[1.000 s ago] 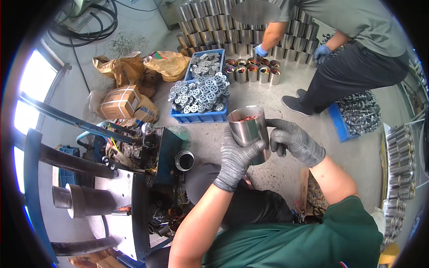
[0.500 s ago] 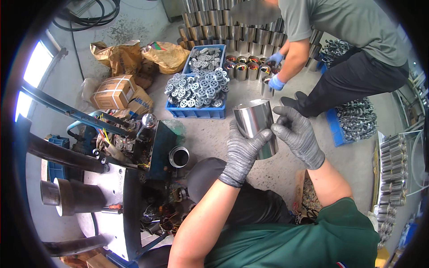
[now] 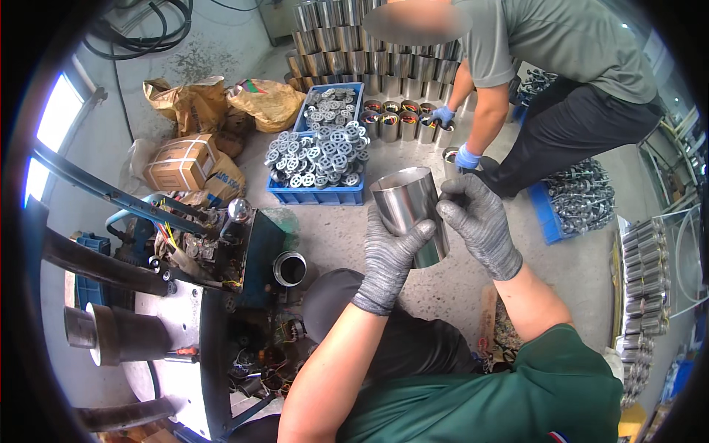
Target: Assembling motor stator and housing components using a hydraulic press in a factory setting.
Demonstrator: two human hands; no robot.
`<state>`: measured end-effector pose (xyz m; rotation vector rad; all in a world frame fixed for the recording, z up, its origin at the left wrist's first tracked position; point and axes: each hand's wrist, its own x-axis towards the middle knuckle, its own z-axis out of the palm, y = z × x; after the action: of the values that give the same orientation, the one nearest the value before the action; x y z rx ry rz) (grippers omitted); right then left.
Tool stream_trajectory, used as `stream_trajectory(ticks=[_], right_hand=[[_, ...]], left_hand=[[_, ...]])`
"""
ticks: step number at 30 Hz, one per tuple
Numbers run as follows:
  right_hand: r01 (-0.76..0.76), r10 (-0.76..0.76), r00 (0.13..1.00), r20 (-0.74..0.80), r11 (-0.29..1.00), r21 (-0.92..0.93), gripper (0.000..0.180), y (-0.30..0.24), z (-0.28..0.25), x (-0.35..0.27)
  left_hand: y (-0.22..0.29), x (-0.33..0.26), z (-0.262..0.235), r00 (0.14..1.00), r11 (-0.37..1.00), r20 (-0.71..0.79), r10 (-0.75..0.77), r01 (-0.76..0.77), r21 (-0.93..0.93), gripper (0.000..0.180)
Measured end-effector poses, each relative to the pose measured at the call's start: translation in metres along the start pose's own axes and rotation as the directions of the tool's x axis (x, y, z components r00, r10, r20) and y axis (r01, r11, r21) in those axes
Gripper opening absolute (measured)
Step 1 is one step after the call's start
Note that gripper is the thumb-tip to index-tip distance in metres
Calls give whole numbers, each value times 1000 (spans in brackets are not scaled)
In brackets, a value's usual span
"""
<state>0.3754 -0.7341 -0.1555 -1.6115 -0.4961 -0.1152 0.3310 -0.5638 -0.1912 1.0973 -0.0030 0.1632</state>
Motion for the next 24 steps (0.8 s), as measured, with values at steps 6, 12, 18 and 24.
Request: stream_trajectory(ticks=[6, 12, 18, 24], right_hand=[[55, -55, 998, 5, 996, -69, 26, -11, 5, 2], [87, -87, 996, -12, 996, -10, 25, -17, 7, 2], [133, -135, 991, -16, 990, -54, 24, -20, 6, -2], [189, -191, 982, -7, 975, -117, 25, -21, 10, -13]], left_hand=[[-2, 3, -5, 999, 999, -12, 30, -30, 19, 100], [8, -3, 2, 999, 999, 40, 10, -9, -34, 92], [7, -1, 2, 997, 998, 64, 54, -53, -16, 94], [0, 4, -1, 989, 986, -26, 146, -143, 87, 105]])
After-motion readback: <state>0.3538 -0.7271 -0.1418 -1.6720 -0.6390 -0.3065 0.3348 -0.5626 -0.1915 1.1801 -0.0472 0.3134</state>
